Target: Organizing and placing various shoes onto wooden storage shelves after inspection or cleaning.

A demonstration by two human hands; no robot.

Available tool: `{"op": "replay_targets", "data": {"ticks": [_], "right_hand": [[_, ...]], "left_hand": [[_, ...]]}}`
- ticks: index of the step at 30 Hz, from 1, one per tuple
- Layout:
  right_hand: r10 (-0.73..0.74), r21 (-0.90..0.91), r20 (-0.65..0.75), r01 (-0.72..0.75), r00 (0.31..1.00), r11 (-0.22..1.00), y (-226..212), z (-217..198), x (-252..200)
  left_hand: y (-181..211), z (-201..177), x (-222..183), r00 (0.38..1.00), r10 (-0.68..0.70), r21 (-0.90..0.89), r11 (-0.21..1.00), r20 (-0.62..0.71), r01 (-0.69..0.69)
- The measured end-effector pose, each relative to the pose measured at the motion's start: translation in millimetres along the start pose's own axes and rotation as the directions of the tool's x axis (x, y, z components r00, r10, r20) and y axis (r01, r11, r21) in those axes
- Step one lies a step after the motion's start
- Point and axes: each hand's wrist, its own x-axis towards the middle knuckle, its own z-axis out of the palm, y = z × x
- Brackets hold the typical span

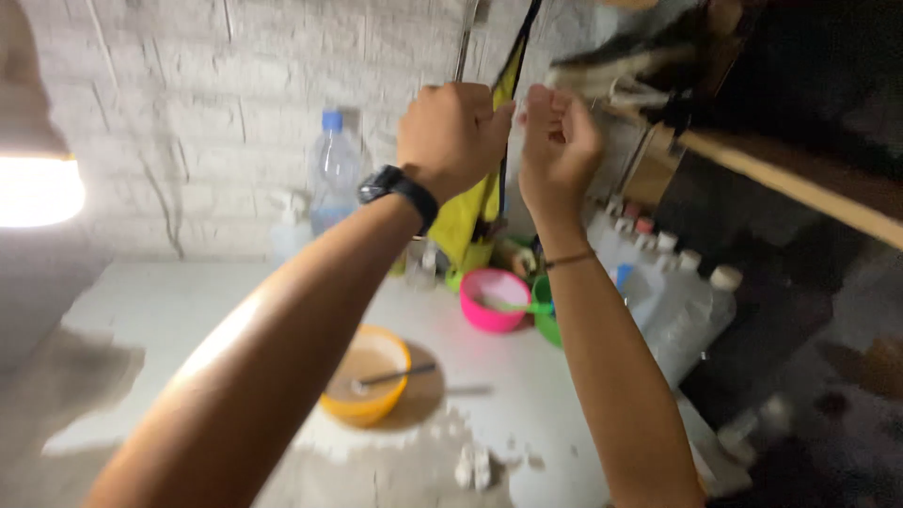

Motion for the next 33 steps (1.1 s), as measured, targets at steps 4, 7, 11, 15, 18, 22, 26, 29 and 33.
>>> {"op": "replay_targets", "data": {"ticks": [4,7,11,15,18,22,26,29,33], "right_hand": [[0.299,0.165,0.168,-0.326,0.939,0.931,-95,-47,-84],[0.261,-0.026,0.480,-0.285,0.838,0.958,-154,-93,-152],[0.160,-0.058,0.825,-0.200,0.542,0.978,-223,-134,-230],[0.349,-0.222,0.889,-0.388,0.296,0.895,-265,-167,-320],[0.621,-0.547,0.783,-0.435,0.036,0.715,-285,-195,-368],[0.745,-0.730,0.644,-0.431,-0.174,0.530,-296,-210,-416],[0.822,-0.696,0.569,-0.551,-0.032,0.461,-286,-221,-462],[0.792,-0.631,0.591,-0.523,0.154,0.573,-277,-217,-460],[0.708,-0.577,0.621,-0.415,0.337,0.704,-281,-197,-420]], "left_hand": [[31,-67,-96,0.983,0.177,-0.024,0.984,0.046,-0.176],[58,-117,-185,0.922,0.374,-0.095,0.926,0.101,-0.365],[68,-158,-313,0.872,0.317,-0.191,0.946,0.372,-0.262],[50,-171,-431,0.685,0.038,-0.128,0.988,0.727,0.081],[38,-170,-481,0.368,-0.230,0.113,0.943,0.901,0.312],[35,-167,-509,-0.018,-0.365,0.332,0.826,0.931,0.455],[39,-164,-526,-0.255,-0.342,0.427,0.724,0.904,0.542],[46,-164,-526,-0.235,-0.257,0.349,0.678,0.937,0.648],[71,-190,-512,-0.050,-0.059,0.073,0.488,0.997,0.870]]}}
